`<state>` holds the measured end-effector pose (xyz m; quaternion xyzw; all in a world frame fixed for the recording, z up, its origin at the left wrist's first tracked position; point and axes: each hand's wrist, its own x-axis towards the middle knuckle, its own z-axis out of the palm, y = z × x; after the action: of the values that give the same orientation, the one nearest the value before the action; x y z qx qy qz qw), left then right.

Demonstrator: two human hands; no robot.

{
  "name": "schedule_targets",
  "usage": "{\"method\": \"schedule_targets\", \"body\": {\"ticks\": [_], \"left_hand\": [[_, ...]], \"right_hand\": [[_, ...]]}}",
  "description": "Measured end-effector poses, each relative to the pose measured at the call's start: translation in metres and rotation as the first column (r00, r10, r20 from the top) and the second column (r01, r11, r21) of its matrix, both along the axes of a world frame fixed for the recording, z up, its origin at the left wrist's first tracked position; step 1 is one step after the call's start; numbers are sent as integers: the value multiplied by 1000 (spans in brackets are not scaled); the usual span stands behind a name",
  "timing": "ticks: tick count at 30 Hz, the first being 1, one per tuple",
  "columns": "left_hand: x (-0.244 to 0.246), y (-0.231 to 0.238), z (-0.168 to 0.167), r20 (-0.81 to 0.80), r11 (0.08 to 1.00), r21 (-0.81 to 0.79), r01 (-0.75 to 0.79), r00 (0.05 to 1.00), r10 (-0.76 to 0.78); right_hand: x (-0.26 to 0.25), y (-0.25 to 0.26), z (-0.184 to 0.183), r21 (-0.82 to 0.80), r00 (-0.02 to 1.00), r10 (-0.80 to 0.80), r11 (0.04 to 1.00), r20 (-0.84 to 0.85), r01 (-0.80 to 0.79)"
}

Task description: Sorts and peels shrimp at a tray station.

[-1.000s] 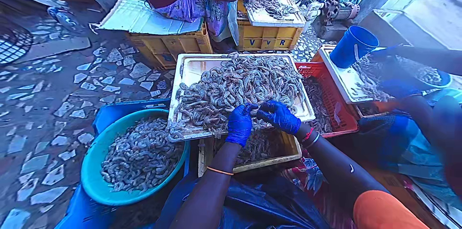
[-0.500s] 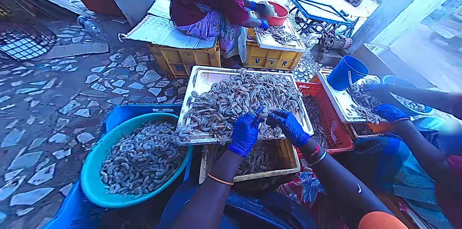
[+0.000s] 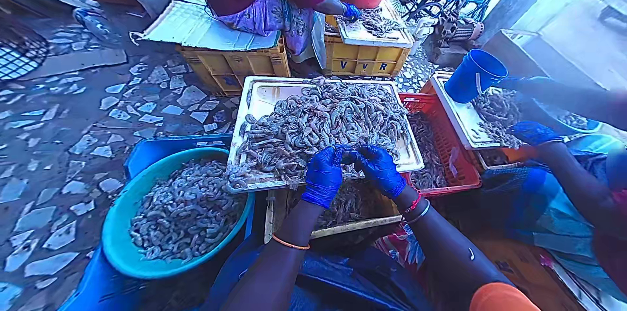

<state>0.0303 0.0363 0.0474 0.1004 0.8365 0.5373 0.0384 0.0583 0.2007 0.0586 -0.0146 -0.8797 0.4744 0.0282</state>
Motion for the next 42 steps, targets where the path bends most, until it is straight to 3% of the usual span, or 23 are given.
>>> {"method": "schedule_targets", "body": {"ticks": [4,8,10,12,14,17,19,20,22,23,24,25,27,31,34,37,40,42], "left_hand": [[-3,8,5,111,984,176,-37,994,18],[-16,1,-7,123,995,76,-68,991,58],[-20,-6,-12,85,992,122,21,996,-31],[-16,-7,-14,24,941,279,193,978,-208],[-10,0,-14,35,917,307,255,960,-278],[-4,6,-13,-22,976,34,217,976,-216],[-6,5,-14,-159,978,-172,120,976,-148],[-9,2,-12,-132,973,-214,89,984,-118],[-14,-6,-9,72,989,-118,83,995,-75],[-16,-9,-7,143,997,-15,75,987,-72],[-15,-12,-5,178,993,102,67,980,-85],[-12,-13,-5,199,974,219,62,974,-107],[-7,-11,-4,230,928,368,63,961,-156],[3,3,-10,227,900,435,28,964,-139],[5,1,-10,191,869,495,15,973,-126],[4,-6,-9,157,862,507,1,983,-94],[6,-10,-12,174,843,534,-66,984,-34],[5,-10,-11,199,828,551,-102,980,-12]], "right_hand": [[3,10,-5,-79,993,24,996,-114,-33],[7,16,3,-286,998,-40,958,-54,23],[8,21,4,-329,999,-43,944,-33,30],[9,22,4,-330,999,-37,943,-22,28],[10,18,3,-338,999,-31,941,-16,23],[12,9,4,-410,998,-61,910,21,64],[15,5,9,-542,996,-84,838,-4,68],[18,5,12,-581,997,-80,812,-21,53],[22,11,20,-466,1000,-1,885,-4,-1],[21,16,21,-257,997,66,965,51,-50],[19,22,21,50,981,107,992,159,-117],[16,24,17,290,961,116,938,252,-190],[10,19,4,436,964,99,877,246,-202],[8,-8,-6,384,994,106,917,29,-109],[6,-22,-13,270,999,29,963,-27,-20],[1,-26,-15,28,997,53,998,64,-55],[1,-33,-15,-177,976,167,974,139,-142],[-1,-40,-14,-163,967,193,972,164,-167]]}}
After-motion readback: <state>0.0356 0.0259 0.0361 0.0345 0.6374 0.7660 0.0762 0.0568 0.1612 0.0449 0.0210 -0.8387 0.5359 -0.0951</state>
